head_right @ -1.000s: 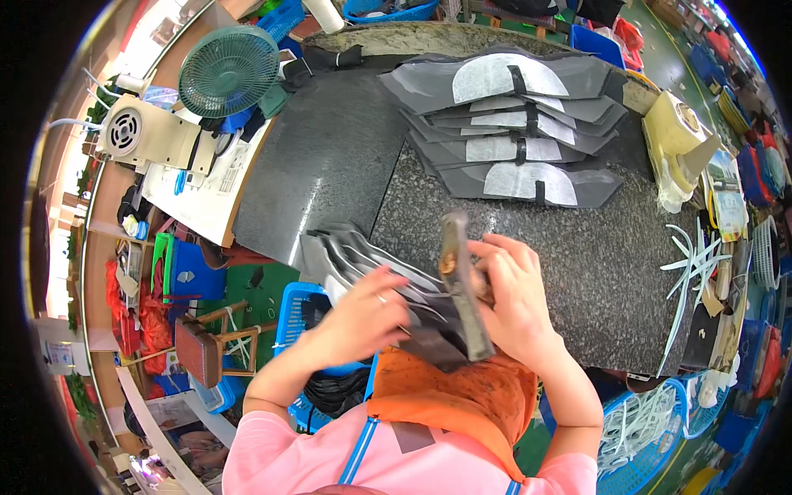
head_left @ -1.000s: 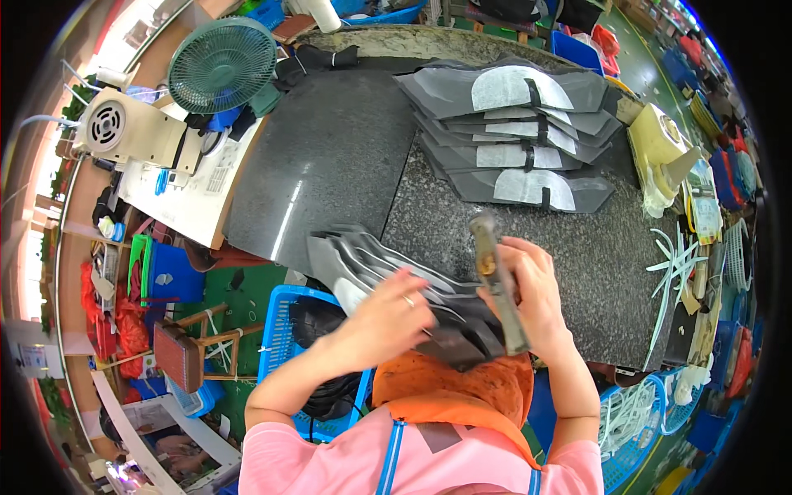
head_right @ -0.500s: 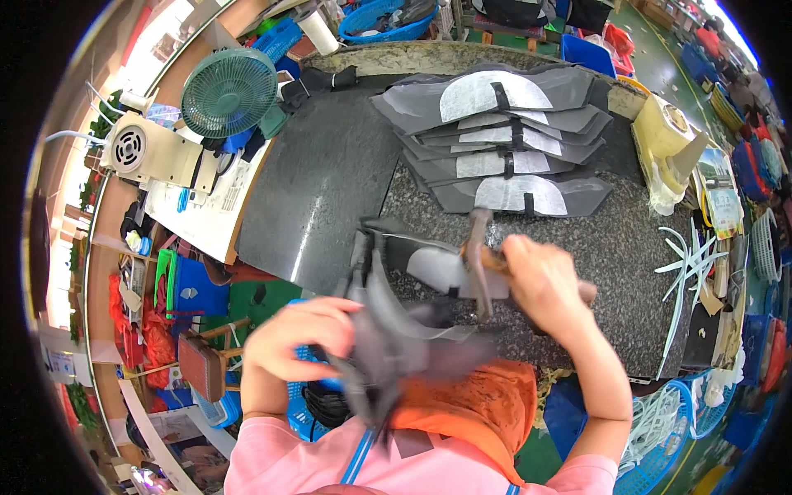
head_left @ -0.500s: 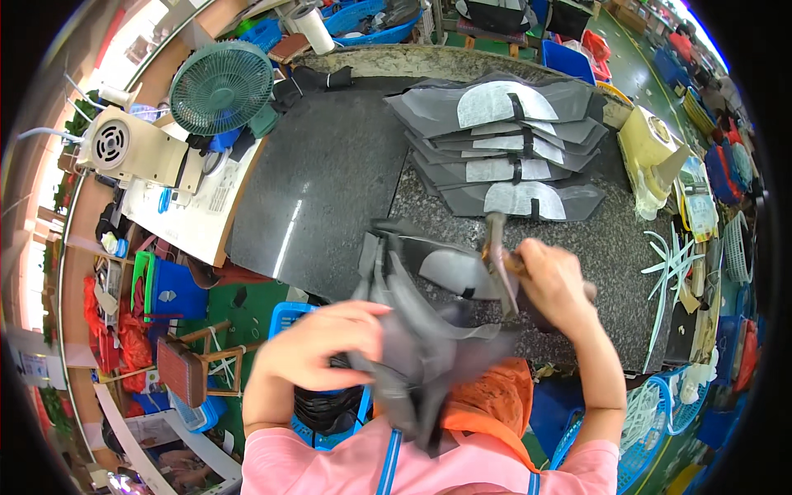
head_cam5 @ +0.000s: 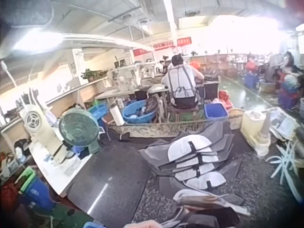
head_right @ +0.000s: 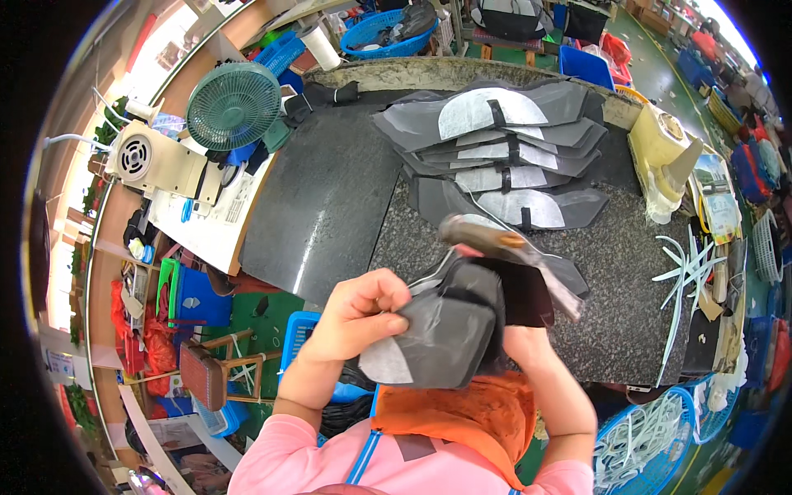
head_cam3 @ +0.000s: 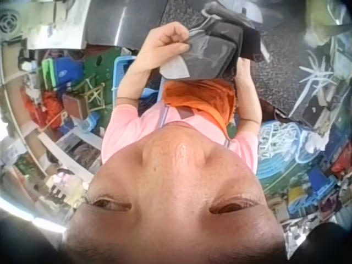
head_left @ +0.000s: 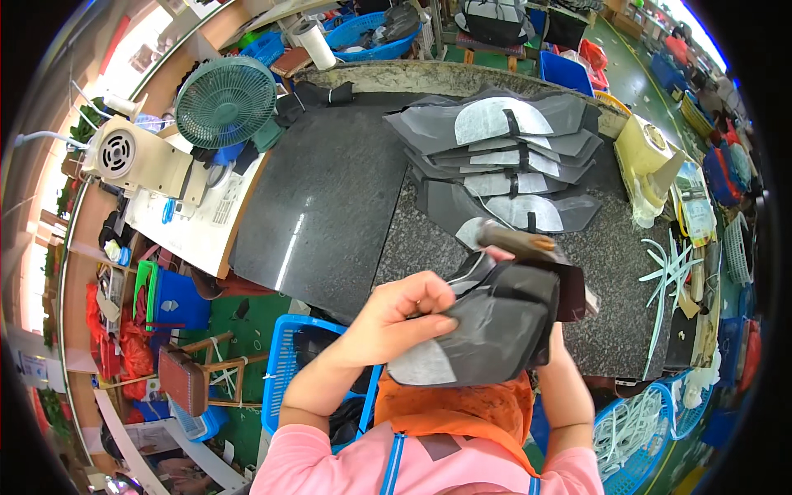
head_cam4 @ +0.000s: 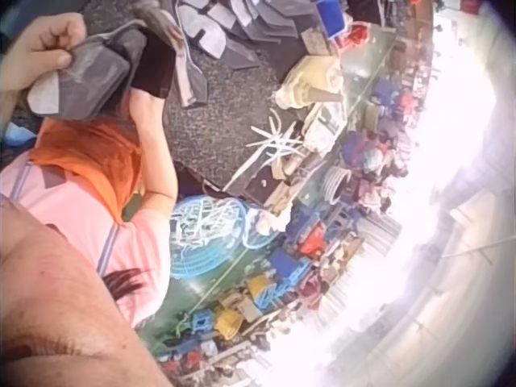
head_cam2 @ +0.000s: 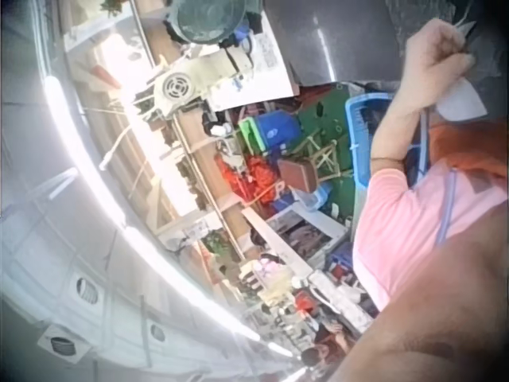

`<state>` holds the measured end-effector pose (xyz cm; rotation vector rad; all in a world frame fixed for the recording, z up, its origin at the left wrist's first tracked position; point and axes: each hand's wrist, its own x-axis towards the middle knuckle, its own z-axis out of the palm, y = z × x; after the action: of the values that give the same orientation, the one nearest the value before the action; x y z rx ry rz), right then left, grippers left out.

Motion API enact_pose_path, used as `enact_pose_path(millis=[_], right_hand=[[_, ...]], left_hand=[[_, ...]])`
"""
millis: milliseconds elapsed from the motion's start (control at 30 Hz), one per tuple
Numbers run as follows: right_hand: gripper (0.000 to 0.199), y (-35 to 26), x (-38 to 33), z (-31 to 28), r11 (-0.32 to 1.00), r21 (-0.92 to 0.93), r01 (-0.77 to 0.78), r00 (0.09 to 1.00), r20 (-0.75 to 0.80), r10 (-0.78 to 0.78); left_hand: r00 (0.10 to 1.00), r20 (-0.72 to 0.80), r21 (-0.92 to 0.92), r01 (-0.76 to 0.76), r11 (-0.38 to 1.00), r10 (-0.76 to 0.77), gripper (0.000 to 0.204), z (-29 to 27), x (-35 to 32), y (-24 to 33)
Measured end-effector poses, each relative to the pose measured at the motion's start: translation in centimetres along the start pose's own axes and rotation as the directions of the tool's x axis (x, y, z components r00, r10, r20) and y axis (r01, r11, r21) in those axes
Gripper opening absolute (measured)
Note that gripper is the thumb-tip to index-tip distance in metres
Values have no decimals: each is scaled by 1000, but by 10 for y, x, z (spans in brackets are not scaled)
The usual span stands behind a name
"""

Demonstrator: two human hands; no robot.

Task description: The person works on shoe components by hand and using a hammer. They press and hammer down the edges of black shoe parts, apply a white adhesive strip to the interior of a black leather component, and fold the leather over the strip by hand.

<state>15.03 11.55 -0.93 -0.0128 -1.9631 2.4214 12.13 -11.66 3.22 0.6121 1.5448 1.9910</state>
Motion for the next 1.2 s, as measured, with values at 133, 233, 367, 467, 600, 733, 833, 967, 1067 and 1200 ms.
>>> enact_pose_path(millis=[133,233,367,467,600,733,833,967,1067,1200], right_hand=[[31,37,-21,-14,938,-228,259,870,-366,-329],[40,35,-39,-9,954,-283,101,846,-480,-232],[25,124,-60,-37,808,589,-7,904,-342,257],[29,144,-54,-6,676,735,47,928,-283,244],[36,137,-49,0,684,715,143,930,-333,154],[45,69,-41,3,533,845,41,989,-110,98],[45,71,-38,-13,558,825,-88,987,148,-63],[66,73,-36,-3,608,738,-293,906,10,423],[38,80,-43,1,548,831,-94,988,148,-55],[22,48,-38,26,759,648,60,997,-70,-19]], left_hand=[[984,-161,8,-77,997,77,10,18,7,11],[932,-247,-51,-285,957,264,9,8,2,3],[977,-155,327,-87,941,144,11,34,6,-2],[980,57,448,-198,872,193,9,45,14,-11],[999,-33,110,-21,994,25,9,33,1,-13],[990,10,-152,-141,978,144,11,14,2,-23],[996,21,-276,-77,958,86,16,9,0,-19],[999,-22,-161,-39,986,36,11,28,15,-21],[999,-39,-215,-17,977,9,12,33,19,-20],[986,-166,-282,-31,959,-17,11,30,17,-21]])
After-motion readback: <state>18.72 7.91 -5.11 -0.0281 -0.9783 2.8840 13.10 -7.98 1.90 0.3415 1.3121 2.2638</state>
